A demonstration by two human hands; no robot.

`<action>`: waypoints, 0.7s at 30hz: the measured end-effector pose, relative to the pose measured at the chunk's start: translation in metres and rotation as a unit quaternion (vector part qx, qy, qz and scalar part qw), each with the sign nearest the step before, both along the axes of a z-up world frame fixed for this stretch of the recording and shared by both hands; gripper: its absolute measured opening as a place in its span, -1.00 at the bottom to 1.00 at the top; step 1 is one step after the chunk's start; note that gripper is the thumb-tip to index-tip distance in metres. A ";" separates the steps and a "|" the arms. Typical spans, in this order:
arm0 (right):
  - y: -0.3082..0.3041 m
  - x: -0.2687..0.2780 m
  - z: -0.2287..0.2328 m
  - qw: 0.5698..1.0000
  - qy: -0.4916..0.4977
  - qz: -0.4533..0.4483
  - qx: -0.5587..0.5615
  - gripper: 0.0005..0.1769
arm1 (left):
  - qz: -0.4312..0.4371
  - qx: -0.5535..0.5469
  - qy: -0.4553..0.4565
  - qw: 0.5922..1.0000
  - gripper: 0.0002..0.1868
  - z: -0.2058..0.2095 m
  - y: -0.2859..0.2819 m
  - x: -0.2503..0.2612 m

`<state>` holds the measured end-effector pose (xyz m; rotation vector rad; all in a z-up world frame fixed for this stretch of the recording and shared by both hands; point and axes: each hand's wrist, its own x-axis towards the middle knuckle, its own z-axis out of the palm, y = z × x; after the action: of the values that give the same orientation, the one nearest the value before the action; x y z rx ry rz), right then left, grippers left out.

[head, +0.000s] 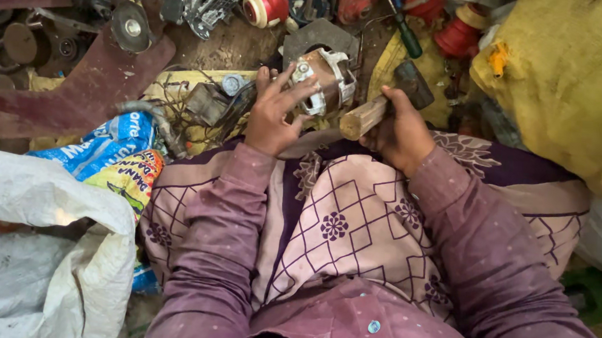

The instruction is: The person sits on the floor and uses a hammer and a screwdriver to work on a metal part. They repeatedly strike the part with the hammer and use the screwdriver to pry or adjust components within the part.

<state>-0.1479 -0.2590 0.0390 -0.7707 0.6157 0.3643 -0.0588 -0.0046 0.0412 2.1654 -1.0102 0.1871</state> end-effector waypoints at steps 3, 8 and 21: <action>-0.001 0.000 -0.005 1.000 -0.008 0.001 0.003 -0.47 | 0.019 -0.026 0.016 0.999 -0.33 -0.002 0.002 0.001; -0.003 0.000 -0.011 1.000 0.001 0.006 0.012 -0.43 | 0.025 -0.122 0.074 0.989 -0.35 -0.004 0.009 0.008; 0.000 -0.001 0.001 1.000 -0.011 -0.003 0.003 -0.50 | 0.058 -0.149 0.092 0.983 -0.32 -0.013 0.007 0.010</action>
<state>-0.1488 -0.2592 0.0398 -0.7658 0.5968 0.3516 -0.0483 0.0021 0.0278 1.9282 -0.7035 0.1761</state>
